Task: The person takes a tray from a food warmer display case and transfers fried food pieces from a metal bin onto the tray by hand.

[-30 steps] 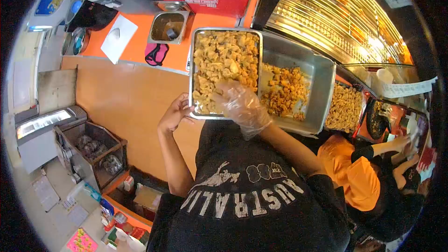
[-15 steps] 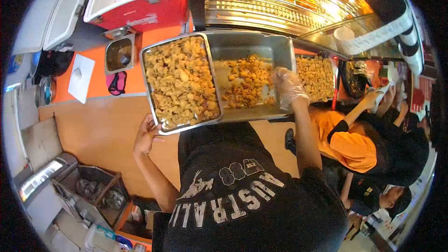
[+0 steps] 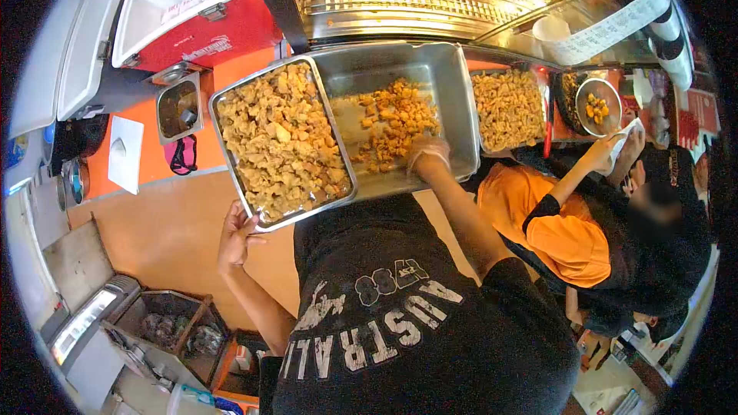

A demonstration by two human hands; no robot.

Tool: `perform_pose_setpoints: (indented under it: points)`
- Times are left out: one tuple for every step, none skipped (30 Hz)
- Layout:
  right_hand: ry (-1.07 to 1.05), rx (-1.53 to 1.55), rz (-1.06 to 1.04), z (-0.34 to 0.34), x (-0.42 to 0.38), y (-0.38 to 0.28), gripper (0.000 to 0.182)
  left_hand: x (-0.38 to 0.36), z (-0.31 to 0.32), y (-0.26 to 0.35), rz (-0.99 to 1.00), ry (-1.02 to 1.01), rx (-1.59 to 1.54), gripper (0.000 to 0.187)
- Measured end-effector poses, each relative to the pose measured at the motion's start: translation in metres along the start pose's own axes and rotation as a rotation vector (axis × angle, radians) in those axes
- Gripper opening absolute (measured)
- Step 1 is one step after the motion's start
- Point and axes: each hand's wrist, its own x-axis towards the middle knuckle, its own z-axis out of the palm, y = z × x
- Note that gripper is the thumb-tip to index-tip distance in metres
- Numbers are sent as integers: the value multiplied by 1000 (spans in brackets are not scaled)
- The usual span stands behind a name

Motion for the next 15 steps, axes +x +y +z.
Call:
perform_pose_setpoints:
  points:
    - [-1,-1,-2,1,5,6,38,1,-1,-1,-1,1,-11,35]
    - [-22,-15,20,2,12,12,36,1,-1,-2,-2,1,-22,35]
    - [-43,-29,42,5,18,16,34,1,-1,-3,-4,1,-25,35]
    - [-96,89,98,-20,6,14,34,2,-3,-4,-7,-10,-28,36]
    - [-97,87,102,-13,8,14,34,3,-4,-4,-11,-23,-30,36]
    - [-26,49,54,2,11,16,32,2,-6,-4,-14,-30,-30,36]
    - [48,10,12,14,15,19,31,1,-6,-2,-13,-35,-12,38]
    - [-74,-26,41,20,25,16,35,1,-5,0,-9,-45,6,39]
    - [-78,-96,-45,51,40,16,36,0,-7,-2,0,-69,7,39]
    - [-80,-164,-117,75,49,18,39,-3,-10,-6,-22,10,18,41]
    - [-309,-34,112,13,20,11,55,2,-9,-9,-35,67,27,42]
    - [-122,18,136,40,30,19,49,2,-6,-7,-7,41,3,45]
    - [66,72,147,67,39,28,45,3,-6,-9,19,8,-22,47]
    - [14,37,115,55,43,33,47,9,-13,-19,47,-16,-46,49]
    - [-36,3,81,42,46,37,49,13,-20,-27,69,-21,-68,52]
